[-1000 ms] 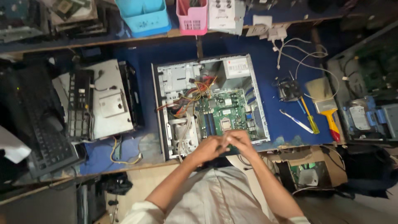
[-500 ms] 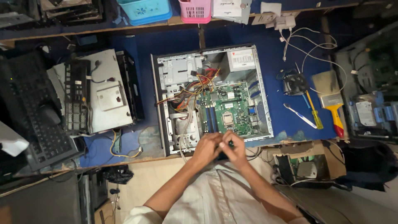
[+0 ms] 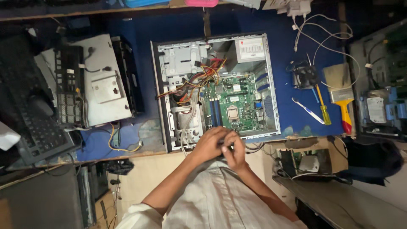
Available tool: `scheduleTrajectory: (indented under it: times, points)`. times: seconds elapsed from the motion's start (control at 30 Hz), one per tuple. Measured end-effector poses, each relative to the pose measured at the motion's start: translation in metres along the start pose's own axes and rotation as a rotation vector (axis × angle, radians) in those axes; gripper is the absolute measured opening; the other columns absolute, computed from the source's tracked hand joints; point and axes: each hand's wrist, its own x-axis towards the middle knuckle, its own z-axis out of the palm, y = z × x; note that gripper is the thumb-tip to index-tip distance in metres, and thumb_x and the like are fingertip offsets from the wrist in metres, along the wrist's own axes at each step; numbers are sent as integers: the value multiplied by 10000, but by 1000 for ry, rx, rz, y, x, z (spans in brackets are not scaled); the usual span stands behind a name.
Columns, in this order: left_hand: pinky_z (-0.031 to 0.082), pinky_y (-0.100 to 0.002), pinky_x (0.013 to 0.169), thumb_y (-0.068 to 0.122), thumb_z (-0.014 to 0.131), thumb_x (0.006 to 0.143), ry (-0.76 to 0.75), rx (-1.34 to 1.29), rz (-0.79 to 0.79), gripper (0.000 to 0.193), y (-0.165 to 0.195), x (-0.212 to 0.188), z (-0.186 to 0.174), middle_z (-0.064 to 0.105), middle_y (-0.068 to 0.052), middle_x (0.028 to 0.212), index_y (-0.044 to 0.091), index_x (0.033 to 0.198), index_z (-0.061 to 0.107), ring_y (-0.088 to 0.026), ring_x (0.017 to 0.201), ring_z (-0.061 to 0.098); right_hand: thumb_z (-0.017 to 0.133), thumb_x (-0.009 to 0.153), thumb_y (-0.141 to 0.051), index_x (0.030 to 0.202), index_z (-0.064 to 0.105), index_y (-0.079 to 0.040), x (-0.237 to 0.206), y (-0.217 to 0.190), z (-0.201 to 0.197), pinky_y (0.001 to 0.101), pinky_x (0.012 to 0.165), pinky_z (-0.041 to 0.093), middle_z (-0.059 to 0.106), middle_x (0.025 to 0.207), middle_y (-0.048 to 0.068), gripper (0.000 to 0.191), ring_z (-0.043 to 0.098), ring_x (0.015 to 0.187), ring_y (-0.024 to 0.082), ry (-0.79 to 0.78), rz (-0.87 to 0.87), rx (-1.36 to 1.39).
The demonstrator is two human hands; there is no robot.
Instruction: The person works on an open desktop computer case on a workbench, using a screwdriver to unscrew and adjust components on the motherboard. They handle cables, remove and reposition a cooling fan, and manipulate small parts inside the case.
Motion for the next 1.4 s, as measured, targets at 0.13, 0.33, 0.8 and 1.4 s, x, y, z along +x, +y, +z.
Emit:
scheduleTrajectory:
  times: [0.13, 0.33, 0.8, 1.4]
  points:
    - [529, -442, 834, 52, 708, 719, -2, -1, -98, 299, 1, -2, 7, 655, -141, 997, 17, 1012, 662, -377, 979, 649, 493, 988, -40, 1107, 522, -2, 6, -21, -3, 357, 889, 459, 541, 1074, 145, 128, 548, 989, 234, -138, 37, -131]
    - [552, -440, 778, 82, 738, 761, -62, -7, -88, 246, -13, 2, 13, 693, -131, 996, 27, 997, 695, -373, 904, 686, 562, 896, 4, 1314, 596, -43, 43, -73, -54, 408, 990, 507, 612, 1286, 156, 422, 622, 1165, 327, -617, -5, -566]
    - [519, -297, 982, -129, 463, 821, 162, -750, -305, 593, -65, 6, 20, 723, -95, 1292, 33, 1365, 633, -188, 1148, 679, 657, 853, -144, 1035, 622, -9, 99, -90, -77, 359, 599, 562, 639, 934, 100, 229, 697, 673, 227, -1106, -355, -1079]
    - [561, -398, 848, 146, 785, 702, -77, -204, -73, 300, -39, 10, 19, 755, -150, 1026, 25, 973, 745, -340, 961, 729, 741, 936, -166, 714, 555, -8, 82, -31, -42, 340, 644, 461, 576, 769, 88, 330, 585, 682, 223, -598, 12, -61]
